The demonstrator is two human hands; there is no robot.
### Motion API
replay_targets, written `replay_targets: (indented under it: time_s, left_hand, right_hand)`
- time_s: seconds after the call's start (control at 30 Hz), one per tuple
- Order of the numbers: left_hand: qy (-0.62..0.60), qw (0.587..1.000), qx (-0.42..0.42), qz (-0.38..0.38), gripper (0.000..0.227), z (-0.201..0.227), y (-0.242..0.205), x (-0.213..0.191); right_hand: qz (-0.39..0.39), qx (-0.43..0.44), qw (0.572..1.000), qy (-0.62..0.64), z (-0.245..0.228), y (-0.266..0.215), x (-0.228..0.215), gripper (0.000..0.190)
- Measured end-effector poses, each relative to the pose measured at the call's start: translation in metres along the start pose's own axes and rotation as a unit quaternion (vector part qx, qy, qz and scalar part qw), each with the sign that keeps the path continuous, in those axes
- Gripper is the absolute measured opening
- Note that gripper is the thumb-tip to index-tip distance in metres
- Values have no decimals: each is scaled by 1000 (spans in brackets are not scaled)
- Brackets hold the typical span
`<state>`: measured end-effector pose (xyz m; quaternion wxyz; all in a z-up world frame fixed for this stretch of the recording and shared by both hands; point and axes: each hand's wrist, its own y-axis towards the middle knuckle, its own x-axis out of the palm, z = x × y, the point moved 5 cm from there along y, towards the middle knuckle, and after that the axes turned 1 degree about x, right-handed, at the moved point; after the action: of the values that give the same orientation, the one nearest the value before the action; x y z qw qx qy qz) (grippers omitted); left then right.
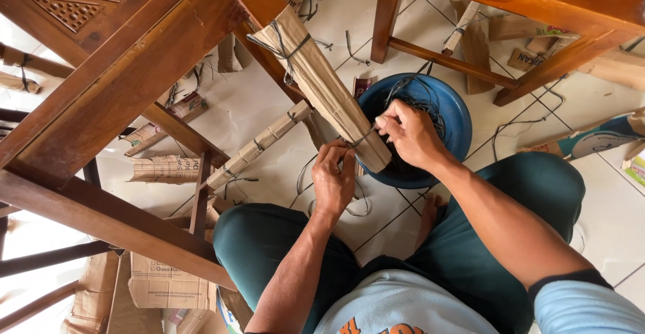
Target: The person sits on the floor and wraps strips of cardboard around the legs of a wooden chair. They secure the cardboard by tying it with wire, using a blue bucket to hold the wire supply. The person repeats this process for multiple legs of the chair.
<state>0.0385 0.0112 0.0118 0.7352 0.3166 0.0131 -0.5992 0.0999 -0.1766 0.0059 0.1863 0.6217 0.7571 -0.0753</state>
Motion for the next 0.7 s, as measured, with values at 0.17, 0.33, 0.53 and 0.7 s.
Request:
replay_targets:
  time_s: [0.17, 0.33, 0.53, 0.7]
  left_hand:
    - [-81, 993, -82, 16, 14, -17, 0, 5]
    - [-86, 988, -126, -8, 13, -40, -8, 12]
    - [-139, 969, -202, -8, 15, -30, -9, 6]
    - [-193, 966, -173, 26, 19, -7, -3, -4]
  right_hand:
    - [9, -58, 997, -44, -35, -27, 24, 19]
    - [8, -230, 964, -131, -35, -53, 67, 20]
    - [-10, -37, 984, 174, -38, -22, 17, 24]
    - [25, 107, 918, 382, -6, -15, 26, 22]
